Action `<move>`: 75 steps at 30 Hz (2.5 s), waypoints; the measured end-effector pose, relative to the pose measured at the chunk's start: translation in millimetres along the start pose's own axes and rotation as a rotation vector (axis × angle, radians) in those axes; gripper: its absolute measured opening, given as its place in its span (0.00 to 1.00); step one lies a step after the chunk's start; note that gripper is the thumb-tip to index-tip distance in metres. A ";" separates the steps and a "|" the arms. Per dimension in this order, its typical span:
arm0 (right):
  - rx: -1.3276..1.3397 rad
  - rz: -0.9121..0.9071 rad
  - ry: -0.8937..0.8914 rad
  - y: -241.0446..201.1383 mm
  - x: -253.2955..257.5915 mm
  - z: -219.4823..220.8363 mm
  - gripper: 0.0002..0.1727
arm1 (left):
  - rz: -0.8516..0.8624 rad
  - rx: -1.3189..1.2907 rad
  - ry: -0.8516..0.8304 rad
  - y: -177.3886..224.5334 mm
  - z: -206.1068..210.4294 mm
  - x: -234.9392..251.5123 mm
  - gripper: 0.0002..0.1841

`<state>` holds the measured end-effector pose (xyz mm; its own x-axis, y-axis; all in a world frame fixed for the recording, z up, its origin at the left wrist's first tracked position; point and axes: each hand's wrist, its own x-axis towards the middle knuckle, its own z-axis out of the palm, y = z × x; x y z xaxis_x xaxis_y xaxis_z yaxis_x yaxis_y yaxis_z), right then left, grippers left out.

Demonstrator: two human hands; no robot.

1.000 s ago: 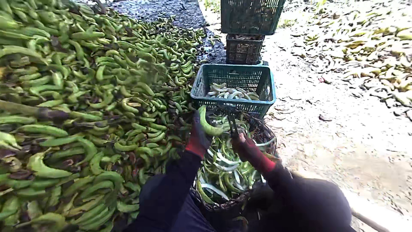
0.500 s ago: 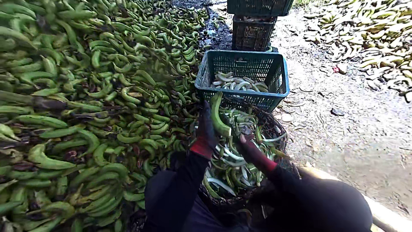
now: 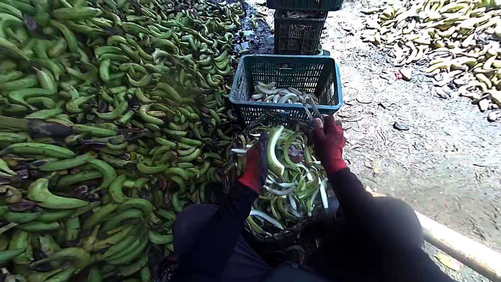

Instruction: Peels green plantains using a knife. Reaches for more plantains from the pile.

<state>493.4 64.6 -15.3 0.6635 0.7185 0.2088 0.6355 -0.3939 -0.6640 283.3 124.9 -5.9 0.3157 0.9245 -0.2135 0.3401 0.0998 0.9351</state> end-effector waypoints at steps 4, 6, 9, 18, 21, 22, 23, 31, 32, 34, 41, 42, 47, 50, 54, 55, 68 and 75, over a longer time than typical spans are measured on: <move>0.299 -0.244 -0.440 -20.3 -20.1 -13.9 0.33 | 0.029 -0.482 -0.044 11.9 -19.9 9.0 0.29; 0.338 -0.340 -0.628 -28.0 -34.9 -11.8 0.35 | 0.094 -0.485 0.042 15.4 -23.3 10.7 0.26; 0.192 -0.434 -0.504 -30.4 -35.4 -6.8 0.35 | 0.143 -0.416 0.000 15.6 -15.6 0.4 0.19; 0.095 -0.272 -0.243 -29.1 -10.9 -17.7 0.34 | 0.120 -0.317 -0.012 2.9 1.0 1.2 0.24; 0.130 -0.440 -0.386 -37.4 -38.9 -7.9 0.33 | 0.315 -0.191 0.251 7.7 -12.2 10.0 0.26; 0.094 -0.463 -0.374 -38.4 -40.9 -5.9 0.33 | 0.345 -0.187 0.274 8.5 -12.9 8.3 0.26; 0.049 -0.464 -0.353 -38.0 -38.3 -5.1 0.33 | 0.363 -0.173 0.248 8.1 -12.0 3.6 0.26; 0.002 -0.224 -0.210 -23.3 16.2 -18.1 0.30 | -0.037 -0.636 -0.570 -24.4 13.9 3.4 0.19; 0.019 -0.234 -0.211 -27.7 4.4 -18.8 0.31 | -0.021 -0.696 -0.488 -23.5 13.9 3.5 0.19; -0.009 -0.285 -0.230 -34.1 -21.7 -16.6 0.33 | 0.129 -0.624 -0.203 -12.4 7.7 1.1 0.21; -0.070 -0.424 -0.258 -45.0 -48.2 3.8 0.32 | 0.326 0.211 0.322 -0.1 -8.5 -1.1 0.39; -0.075 -0.410 -0.260 -42.0 -40.7 3.5 0.33 | 0.372 0.149 0.247 -1.2 -8.1 -6.4 0.36; -0.094 -0.410 -0.175 -28.3 -19.5 -11.0 0.32 | 0.291 -0.139 -0.059 8.2 -15.9 -9.5 0.27; -0.173 -0.470 -0.158 -32.2 -20.3 -14.1 0.32 | 0.298 0.035 -0.126 3.0 -29.8 8.1 0.24; -0.071 -0.268 -0.397 -29.2 3.1 -21.8 0.33 | 0.324 0.129 -0.488 25.6 -26.4 10.6 0.24; -0.050 -0.193 -0.442 -27.8 8.6 -23.3 0.33 | 0.313 0.150 -0.555 26.8 -22.1 9.7 0.26; -0.115 -0.665 -0.090 -45.3 -38.7 3.9 0.32 | 0.024 -0.836 -0.116 15.1 -19.7 -6.0 0.21; -0.074 -0.495 -0.220 -42.2 -29.6 2.5 0.33 | 0.262 0.197 0.086 17.5 -12.5 -22.8 0.27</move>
<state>446.0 61.4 4.7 0.1851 0.9280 0.3233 0.8823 -0.0120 -0.4706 270.9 110.1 18.9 0.3418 0.9379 0.0600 0.4247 -0.2111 0.8804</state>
